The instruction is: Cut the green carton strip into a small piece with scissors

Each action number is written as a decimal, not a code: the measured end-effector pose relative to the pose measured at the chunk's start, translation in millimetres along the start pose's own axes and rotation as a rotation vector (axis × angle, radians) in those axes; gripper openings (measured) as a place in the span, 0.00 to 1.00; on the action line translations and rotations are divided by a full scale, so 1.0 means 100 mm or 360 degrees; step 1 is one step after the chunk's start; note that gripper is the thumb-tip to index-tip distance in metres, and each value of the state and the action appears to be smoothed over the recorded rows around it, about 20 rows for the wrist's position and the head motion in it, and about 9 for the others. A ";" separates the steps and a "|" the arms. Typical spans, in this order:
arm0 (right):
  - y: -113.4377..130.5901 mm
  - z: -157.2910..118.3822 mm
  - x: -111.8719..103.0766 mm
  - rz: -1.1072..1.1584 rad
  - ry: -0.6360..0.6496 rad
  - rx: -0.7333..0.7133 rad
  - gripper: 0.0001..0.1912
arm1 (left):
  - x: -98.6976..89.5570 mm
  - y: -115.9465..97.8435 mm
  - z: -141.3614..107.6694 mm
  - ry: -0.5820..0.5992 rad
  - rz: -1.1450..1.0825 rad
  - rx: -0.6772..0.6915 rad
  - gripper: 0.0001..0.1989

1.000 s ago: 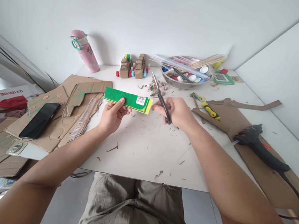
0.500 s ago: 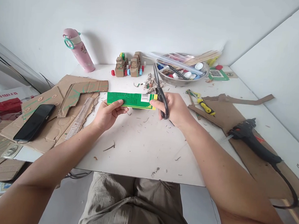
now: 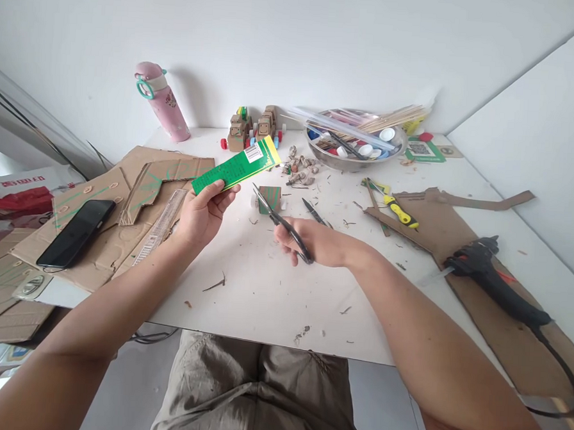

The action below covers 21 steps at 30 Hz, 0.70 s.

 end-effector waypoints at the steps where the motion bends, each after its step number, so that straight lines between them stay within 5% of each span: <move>1: 0.02 0.01 0.03 0.0022 0.0019 -0.0010 0.43 | 0.02 0.01 -0.02 0.0028 0.0011 -0.0005 0.12; 9: 0.12 0.03 0.08 0.0035 -0.0124 -0.0042 0.21 | 0.12 0.15 -0.19 0.0213 0.0047 -0.0159 0.12; 16: -0.10 0.10 0.03 -0.0119 -0.0329 0.0102 0.12 | 0.13 0.10 -0.18 0.0257 0.0102 -0.0152 0.21; 21: -0.16 0.11 0.02 -0.0106 -0.0276 0.0025 0.19 | 0.13 0.02 -0.16 0.0326 0.0154 -0.0104 0.26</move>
Point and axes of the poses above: each hand's wrist, its own z-axis towards the middle knuckle, its own x-axis out of the palm, y = z × x, the point moved 5 cm from there along z, towards the middle knuckle, and after that the axes turned 6 degrees about -z, right-handed, at the moved point
